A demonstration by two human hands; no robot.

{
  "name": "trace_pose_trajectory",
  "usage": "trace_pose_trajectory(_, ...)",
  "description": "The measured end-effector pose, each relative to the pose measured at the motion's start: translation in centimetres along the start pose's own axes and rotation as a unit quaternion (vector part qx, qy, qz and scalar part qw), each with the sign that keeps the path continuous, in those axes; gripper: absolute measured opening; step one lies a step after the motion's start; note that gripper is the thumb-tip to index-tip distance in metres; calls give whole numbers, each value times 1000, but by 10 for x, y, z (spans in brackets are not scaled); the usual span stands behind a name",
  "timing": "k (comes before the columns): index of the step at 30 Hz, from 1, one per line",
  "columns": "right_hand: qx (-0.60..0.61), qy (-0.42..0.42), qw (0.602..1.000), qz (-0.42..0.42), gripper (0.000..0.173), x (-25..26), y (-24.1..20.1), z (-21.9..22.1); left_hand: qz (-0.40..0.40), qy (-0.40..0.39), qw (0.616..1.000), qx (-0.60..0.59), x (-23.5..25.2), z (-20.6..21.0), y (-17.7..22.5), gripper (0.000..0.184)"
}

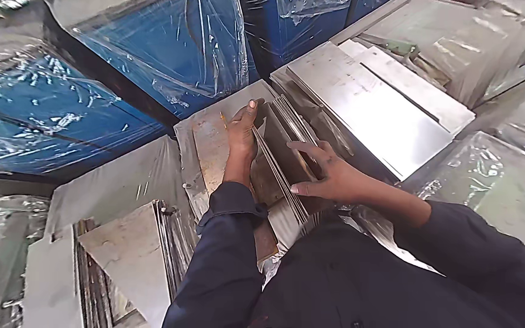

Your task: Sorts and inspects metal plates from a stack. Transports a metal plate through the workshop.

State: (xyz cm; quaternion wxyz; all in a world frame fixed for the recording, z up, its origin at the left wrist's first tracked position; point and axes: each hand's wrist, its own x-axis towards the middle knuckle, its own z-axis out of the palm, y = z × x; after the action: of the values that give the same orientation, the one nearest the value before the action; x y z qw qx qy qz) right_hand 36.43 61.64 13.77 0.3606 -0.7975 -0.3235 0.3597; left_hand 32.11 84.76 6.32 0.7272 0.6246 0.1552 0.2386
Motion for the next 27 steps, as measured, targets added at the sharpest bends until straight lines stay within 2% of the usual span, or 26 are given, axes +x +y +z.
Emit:
trace_pose_trajectory(3,-19,3,1000,5,104,1,0,2,0,-7,1000,-5,5,-1,-3,45)
trace_pose_trajectory(6,-26,-1,999,19,108,1,-3,2,-17,-5,1000,-3,-1,-3,-1,45)
trace_pose_trajectory(13,-21,6,1000,20,109,2,-1,1,7,-19,1000,5,8,-1,-3,51)
trace_pose_trajectory(27,-11,1,1000,25,105,0,-7,1,31,-35,999,6,9,-7,-9,52)
